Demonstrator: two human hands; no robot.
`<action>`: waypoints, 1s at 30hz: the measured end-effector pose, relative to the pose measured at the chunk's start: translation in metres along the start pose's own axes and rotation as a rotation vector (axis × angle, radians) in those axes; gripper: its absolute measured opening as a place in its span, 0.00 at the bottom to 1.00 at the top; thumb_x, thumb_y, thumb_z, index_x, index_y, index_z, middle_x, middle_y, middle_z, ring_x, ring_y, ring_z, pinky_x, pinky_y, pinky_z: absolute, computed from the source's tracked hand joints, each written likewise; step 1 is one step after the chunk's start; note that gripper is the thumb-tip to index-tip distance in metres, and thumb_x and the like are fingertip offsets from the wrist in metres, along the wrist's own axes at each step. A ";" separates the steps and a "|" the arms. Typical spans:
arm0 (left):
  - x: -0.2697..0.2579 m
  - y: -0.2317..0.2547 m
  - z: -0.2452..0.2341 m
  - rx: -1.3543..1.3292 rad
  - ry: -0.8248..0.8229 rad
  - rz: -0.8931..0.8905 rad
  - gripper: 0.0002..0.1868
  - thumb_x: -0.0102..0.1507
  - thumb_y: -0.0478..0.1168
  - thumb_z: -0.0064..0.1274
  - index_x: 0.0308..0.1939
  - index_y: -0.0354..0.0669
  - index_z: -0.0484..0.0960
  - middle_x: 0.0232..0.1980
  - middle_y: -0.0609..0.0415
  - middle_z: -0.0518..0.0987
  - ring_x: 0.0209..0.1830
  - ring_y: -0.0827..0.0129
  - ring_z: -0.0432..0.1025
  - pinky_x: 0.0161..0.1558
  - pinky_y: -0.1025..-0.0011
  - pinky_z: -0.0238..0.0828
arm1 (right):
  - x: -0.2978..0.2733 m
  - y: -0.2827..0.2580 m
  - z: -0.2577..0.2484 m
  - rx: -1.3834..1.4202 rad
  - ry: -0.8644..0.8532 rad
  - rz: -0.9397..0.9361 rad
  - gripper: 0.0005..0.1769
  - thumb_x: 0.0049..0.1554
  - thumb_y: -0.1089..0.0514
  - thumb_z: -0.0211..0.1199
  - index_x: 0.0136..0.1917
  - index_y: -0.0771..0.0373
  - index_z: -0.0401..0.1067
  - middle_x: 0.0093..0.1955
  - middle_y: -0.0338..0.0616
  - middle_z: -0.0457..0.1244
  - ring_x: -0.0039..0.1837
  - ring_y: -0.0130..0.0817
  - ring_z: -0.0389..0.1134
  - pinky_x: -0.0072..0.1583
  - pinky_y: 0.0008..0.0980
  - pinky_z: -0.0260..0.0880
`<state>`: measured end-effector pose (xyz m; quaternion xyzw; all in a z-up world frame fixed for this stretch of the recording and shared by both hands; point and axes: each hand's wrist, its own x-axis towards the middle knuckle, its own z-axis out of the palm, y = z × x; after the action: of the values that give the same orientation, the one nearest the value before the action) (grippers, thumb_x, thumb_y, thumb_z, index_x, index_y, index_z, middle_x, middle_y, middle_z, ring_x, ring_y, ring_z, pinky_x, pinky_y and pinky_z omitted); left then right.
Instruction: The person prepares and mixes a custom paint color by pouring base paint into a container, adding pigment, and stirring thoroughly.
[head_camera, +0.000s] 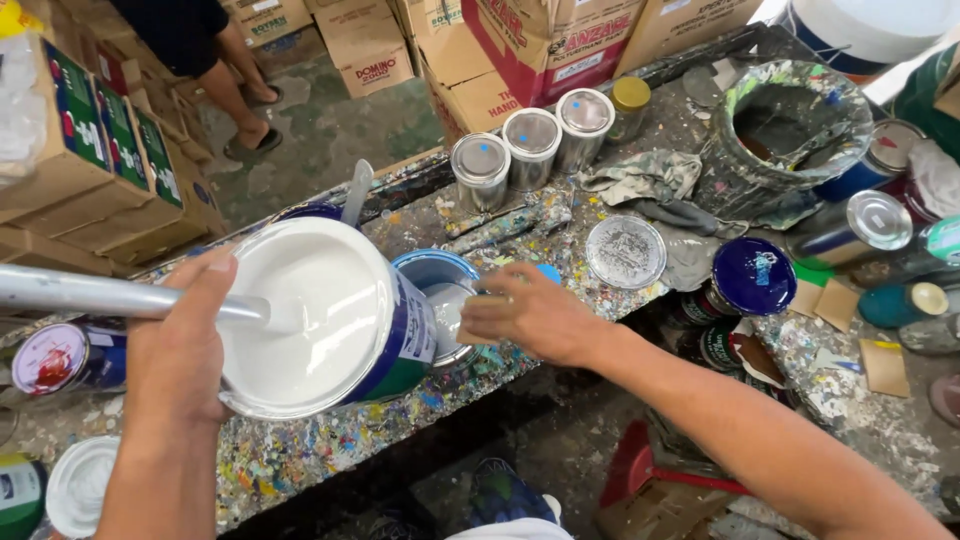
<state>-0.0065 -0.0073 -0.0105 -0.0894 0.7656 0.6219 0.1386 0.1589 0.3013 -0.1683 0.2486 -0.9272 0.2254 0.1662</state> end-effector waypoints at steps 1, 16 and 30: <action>-0.004 0.003 0.000 0.012 0.003 -0.017 0.18 0.70 0.49 0.56 0.61 0.54 0.88 0.54 0.60 0.86 0.51 0.70 0.81 0.50 0.72 0.78 | -0.010 -0.007 0.002 -0.242 -0.144 -0.062 0.18 0.69 0.61 0.58 0.69 0.52 0.79 0.73 0.34 0.68 0.74 0.48 0.64 0.74 0.55 0.57; -0.024 0.003 0.010 0.010 -0.025 0.105 0.23 0.72 0.49 0.57 0.67 0.42 0.86 0.59 0.30 0.81 0.57 0.53 0.76 0.64 0.47 0.74 | 0.182 -0.024 -0.054 0.810 0.155 0.535 0.15 0.67 0.58 0.65 0.65 0.51 0.84 0.63 0.46 0.77 0.65 0.40 0.78 0.65 0.40 0.80; -0.041 0.025 0.013 0.027 -0.030 0.055 0.20 0.71 0.48 0.57 0.64 0.46 0.89 0.44 0.37 0.80 0.40 0.63 0.73 0.45 0.58 0.81 | 0.058 -0.096 -0.068 0.756 0.506 0.878 0.16 0.66 0.62 0.64 0.64 0.62 0.86 0.43 0.46 0.76 0.45 0.26 0.69 0.49 0.31 0.72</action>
<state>0.0262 0.0094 0.0233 -0.0573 0.7738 0.6165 0.1340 0.1760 0.2388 -0.0543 -0.1744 -0.7311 0.6365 0.1728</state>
